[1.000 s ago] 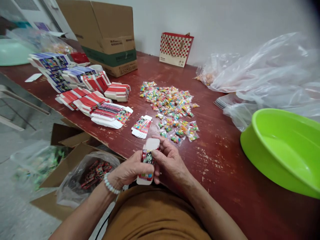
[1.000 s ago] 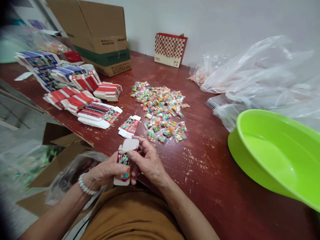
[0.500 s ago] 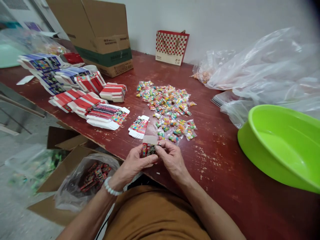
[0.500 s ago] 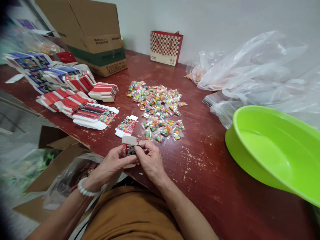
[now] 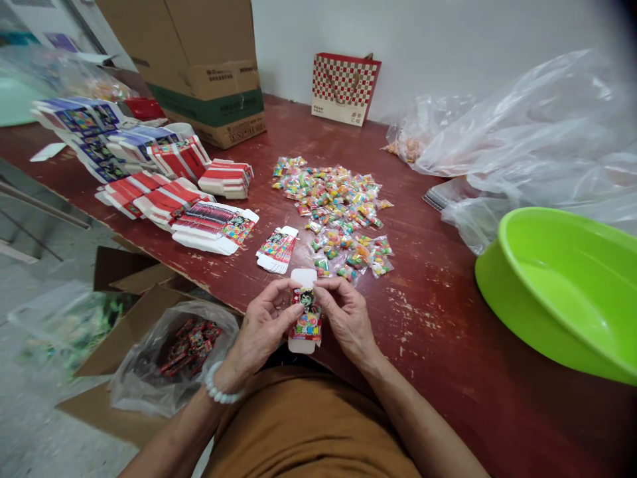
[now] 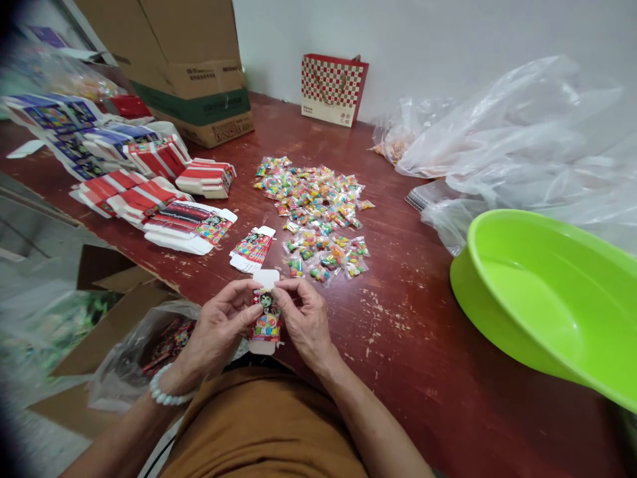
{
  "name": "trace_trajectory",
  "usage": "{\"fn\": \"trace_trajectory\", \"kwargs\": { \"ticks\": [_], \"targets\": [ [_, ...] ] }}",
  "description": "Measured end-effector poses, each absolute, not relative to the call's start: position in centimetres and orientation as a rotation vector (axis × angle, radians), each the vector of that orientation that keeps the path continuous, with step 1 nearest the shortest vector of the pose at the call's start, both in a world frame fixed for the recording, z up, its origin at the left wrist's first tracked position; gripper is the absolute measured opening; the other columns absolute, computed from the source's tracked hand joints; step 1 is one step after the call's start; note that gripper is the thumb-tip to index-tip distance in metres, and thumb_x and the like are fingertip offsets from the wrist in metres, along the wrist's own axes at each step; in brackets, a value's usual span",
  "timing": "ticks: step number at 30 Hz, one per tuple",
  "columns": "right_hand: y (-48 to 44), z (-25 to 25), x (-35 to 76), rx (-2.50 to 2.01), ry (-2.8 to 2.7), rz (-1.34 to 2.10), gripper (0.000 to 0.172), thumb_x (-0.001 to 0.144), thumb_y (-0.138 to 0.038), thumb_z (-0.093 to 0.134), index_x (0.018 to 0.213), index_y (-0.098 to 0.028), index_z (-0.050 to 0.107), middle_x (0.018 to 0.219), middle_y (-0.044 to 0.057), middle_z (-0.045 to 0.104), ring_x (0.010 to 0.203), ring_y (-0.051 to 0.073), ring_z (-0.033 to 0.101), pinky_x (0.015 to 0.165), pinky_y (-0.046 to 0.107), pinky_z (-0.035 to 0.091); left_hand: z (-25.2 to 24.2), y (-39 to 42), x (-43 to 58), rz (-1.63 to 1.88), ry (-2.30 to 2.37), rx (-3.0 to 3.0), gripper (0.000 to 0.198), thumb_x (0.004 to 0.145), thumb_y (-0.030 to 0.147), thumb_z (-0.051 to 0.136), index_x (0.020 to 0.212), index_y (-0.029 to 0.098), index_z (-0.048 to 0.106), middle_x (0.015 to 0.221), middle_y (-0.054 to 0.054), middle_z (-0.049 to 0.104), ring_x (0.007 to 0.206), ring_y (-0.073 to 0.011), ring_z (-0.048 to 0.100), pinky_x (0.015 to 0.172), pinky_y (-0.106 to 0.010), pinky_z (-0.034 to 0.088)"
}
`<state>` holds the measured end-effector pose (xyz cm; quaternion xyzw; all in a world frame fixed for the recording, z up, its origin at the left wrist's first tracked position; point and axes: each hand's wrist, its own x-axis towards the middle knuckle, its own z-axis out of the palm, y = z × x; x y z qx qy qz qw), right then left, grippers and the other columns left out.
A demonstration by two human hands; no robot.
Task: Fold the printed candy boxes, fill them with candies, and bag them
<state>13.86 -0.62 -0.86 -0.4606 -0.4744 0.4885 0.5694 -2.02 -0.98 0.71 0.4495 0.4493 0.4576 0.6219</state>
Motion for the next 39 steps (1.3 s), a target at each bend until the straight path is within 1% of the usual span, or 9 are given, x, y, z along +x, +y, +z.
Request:
{"fn": "trace_trajectory", "kwargs": {
  "ticks": [4,8,13,16,21,26,30,35,39],
  "targets": [
    [0.6,-0.6,15.1,-1.081,-1.026,1.451,0.026,0.073,-0.039,0.082,0.073,-0.018,0.067,0.078,0.001,0.068,0.07,0.014,0.06,0.064,0.025,0.048,0.5,-0.7,-2.2,0.971,1.014,0.976,0.026,0.082,0.037,0.076,0.099,0.021,0.067,0.08,0.0,0.069,0.07,-0.015,0.063,0.066,-0.025,0.052],
    [0.9,-0.1,15.4,-1.028,-0.934,1.602,0.037,0.063,-0.034,0.088,0.091,-0.019,0.07,0.076,-0.001,0.07,0.066,0.012,0.062,0.066,0.025,0.05,0.3,-0.6,-2.2,0.994,1.018,1.071,0.023,0.084,0.037,0.074,0.097,0.019,0.067,0.092,-0.002,0.071,0.079,-0.0152,0.063,0.071,-0.024,0.051],
    [-0.1,0.0,14.8,-1.067,-1.066,1.38,0.024,0.072,-0.039,0.083,0.077,-0.019,0.071,0.074,0.002,0.071,0.064,0.014,0.061,0.062,0.027,0.051,0.9,-1.0,-1.9,0.963,0.915,0.809,0.054,0.08,0.038,0.08,0.124,0.028,0.051,0.091,0.0,0.073,0.077,-0.0168,0.069,0.071,-0.027,0.056],
    [-0.6,0.0,14.8,-1.082,-1.188,1.269,0.021,0.082,-0.041,0.075,0.085,-0.02,0.073,0.073,0.001,0.069,0.056,0.013,0.058,0.054,0.027,0.049,1.1,-1.3,-1.7,0.767,0.867,0.693,0.046,0.082,0.056,0.071,0.109,0.02,0.06,0.085,-0.005,0.073,0.064,-0.0187,0.071,0.059,-0.028,0.057],
    [-0.5,0.2,15.1,-1.093,-1.514,1.041,0.015,0.087,-0.035,0.07,0.084,-0.021,0.075,0.087,0.005,0.073,0.079,0.018,0.066,0.073,0.032,0.054,0.6,-1.5,-1.1,0.728,0.94,0.618,0.056,0.083,0.07,0.059,0.086,0.015,0.065,0.066,-0.005,0.07,0.042,-0.0144,0.061,0.041,-0.023,0.047],
    [0.1,0.9,14.8,-1.125,-1.316,1.424,0.018,0.084,-0.037,0.071,0.09,-0.02,0.069,0.076,0.001,0.071,0.046,0.011,0.059,0.046,0.025,0.048,0.6,-1.4,-0.6,0.75,0.95,0.745,0.065,0.08,0.078,0.056,0.074,0.013,0.066,0.06,-0.006,0.068,0.039,-0.0127,0.058,0.04,-0.022,0.044],
    [0.5,1.5,14.6,-1.118,-1.141,1.576,0.019,0.081,-0.037,0.072,0.079,-0.019,0.066,0.06,-0.003,0.066,0.042,0.012,0.057,0.043,0.025,0.046,0.9,-1.4,-0.8,0.732,0.957,0.861,0.071,0.08,0.08,0.051,0.07,0.012,0.067,0.06,-0.008,0.068,0.041,-0.0126,0.058,0.045,-0.023,0.047],
    [-0.3,1.1,15.1,-1.12,-1.422,1.211,0.012,0.086,-0.03,0.069,0.082,-0.02,0.073,0.082,0.003,0.073,0.07,0.015,0.064,0.064,0.028,0.052,0.0,-1.6,-1.1,0.744,0.96,0.847,0.067,0.085,0.075,0.051,0.095,0.012,0.072,0.064,-0.006,0.068,0.041,-0.0132,0.058,0.043,-0.023,0.045],
    [-1.6,0.5,15.4,-0.992,-1.681,1.069,0.014,0.096,-0.028,0.059,0.092,-0.023,0.072,0.101,0.005,0.072,0.094,0.019,0.066,0.089,0.036,0.051,-0.7,-2.1,-0.9,0.779,0.958,0.753,0.065,0.088,0.068,0.055,0.133,0.022,0.057,0.07,-0.001,0.069,0.042,-0.0148,0.06,0.039,-0.023,0.045]
  ]
}}
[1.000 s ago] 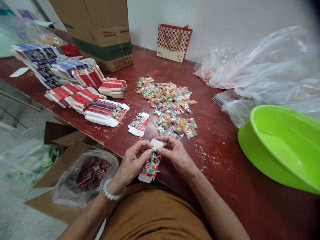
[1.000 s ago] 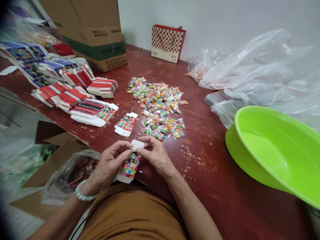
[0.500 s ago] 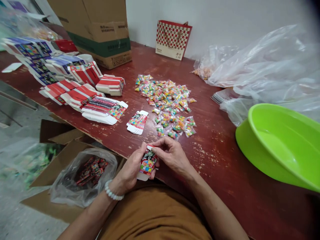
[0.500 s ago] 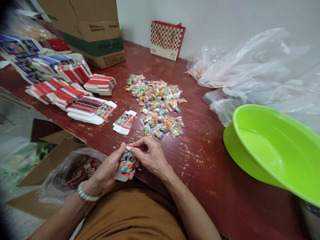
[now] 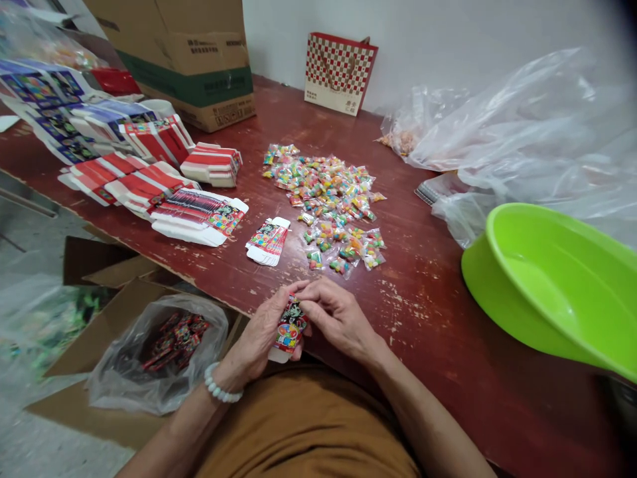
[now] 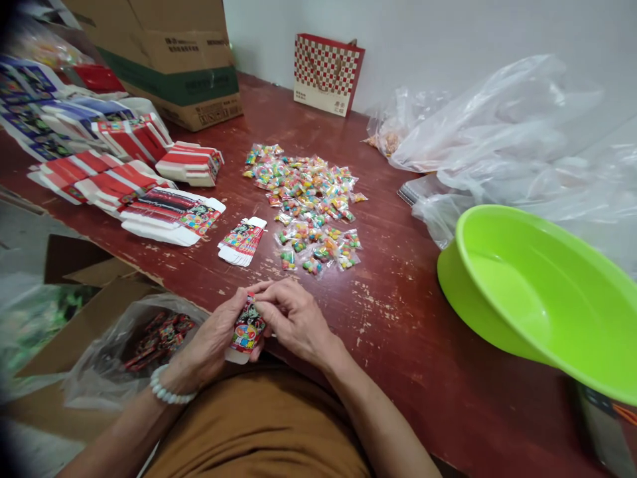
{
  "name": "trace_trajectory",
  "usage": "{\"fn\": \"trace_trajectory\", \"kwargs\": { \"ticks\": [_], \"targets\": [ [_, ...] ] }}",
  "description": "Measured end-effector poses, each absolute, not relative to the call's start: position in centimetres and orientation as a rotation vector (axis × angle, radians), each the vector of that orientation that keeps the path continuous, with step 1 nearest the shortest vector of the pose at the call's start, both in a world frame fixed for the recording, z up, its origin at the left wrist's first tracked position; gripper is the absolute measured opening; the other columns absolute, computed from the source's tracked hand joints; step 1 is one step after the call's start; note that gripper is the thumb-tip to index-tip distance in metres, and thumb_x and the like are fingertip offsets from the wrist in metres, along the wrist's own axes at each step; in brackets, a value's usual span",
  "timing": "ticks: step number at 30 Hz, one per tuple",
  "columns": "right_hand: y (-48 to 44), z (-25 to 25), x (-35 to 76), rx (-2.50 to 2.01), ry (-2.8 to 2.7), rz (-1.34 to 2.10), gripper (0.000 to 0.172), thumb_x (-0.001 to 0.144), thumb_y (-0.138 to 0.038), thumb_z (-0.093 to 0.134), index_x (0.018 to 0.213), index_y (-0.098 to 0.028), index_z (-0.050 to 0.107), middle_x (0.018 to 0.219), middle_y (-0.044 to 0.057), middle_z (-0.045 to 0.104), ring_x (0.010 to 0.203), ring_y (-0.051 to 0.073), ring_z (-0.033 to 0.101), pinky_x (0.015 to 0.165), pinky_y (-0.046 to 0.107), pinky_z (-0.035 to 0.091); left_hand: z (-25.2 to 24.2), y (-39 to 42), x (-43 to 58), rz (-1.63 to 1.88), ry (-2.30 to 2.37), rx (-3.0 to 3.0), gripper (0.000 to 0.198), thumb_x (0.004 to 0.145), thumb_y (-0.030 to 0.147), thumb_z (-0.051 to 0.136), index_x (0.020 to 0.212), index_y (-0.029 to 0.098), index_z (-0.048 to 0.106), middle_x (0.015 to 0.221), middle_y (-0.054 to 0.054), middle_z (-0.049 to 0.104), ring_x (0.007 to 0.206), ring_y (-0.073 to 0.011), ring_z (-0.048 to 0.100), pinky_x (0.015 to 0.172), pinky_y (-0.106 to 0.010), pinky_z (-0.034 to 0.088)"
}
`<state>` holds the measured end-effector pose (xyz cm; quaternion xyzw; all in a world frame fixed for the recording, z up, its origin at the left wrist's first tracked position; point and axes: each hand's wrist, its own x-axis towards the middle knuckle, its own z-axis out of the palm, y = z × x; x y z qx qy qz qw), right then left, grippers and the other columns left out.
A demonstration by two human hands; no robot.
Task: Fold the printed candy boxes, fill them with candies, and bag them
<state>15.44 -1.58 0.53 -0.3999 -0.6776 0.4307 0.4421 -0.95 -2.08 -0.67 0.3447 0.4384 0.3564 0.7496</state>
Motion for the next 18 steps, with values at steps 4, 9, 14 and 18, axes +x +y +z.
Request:
{"fn": "trace_trajectory", "kwargs": {
  "ticks": [4,9,14,18],
  "targets": [
    [-1.0,-0.4,16.4,-0.99,-1.824,0.932,0.015,0.097,-0.026,0.056,0.101,-0.022,0.071,0.101,0.006,0.072,0.096,0.019,0.065,0.089,0.035,0.051,-0.7,-3.5,-1.0,0.803,0.915,0.657,0.056,0.091,0.058,0.059,0.135,0.027,0.049,0.081,-0.002,0.071,0.049,-0.0158,0.064,0.047,-0.025,0.051],
    [2.9,-2.4,19.1,-1.506,-1.825,0.376,0.023,0.094,-0.021,0.057,0.114,-0.014,0.067,0.112,0.016,0.069,0.106,0.028,0.06,0.096,0.043,0.045,-0.7,-5.7,-2.6,0.793,0.858,0.493,0.035,0.086,0.04,0.074,0.113,0.021,0.061,0.1,-0.008,0.073,0.093,-0.0211,0.071,0.085,-0.03,0.054],
    [4.3,-4.0,20.2,-1.879,-1.966,0.15,0.023,0.088,-0.025,0.064,0.109,-0.015,0.068,0.105,0.016,0.068,0.101,0.031,0.057,0.092,0.042,0.044,-1.1,-5.3,-7.5,0.678,1.009,0.68,0.028,0.079,0.038,0.08,0.096,0.019,0.067,0.087,-0.002,0.07,0.076,-0.0155,0.064,0.072,-0.025,0.052],
    [3.4,-4.0,20.1,-1.83,-1.95,0.293,0.011,0.085,-0.022,0.064,0.094,-0.017,0.066,0.097,0.012,0.066,0.094,0.028,0.057,0.085,0.037,0.043,-1.0,-3.7,-12.7,0.345,1.044,1.077,0.027,0.073,0.036,0.083,0.091,0.019,0.071,0.077,0.0,0.066,0.069,-0.0142,0.058,0.063,-0.021,0.044]
  ]
}}
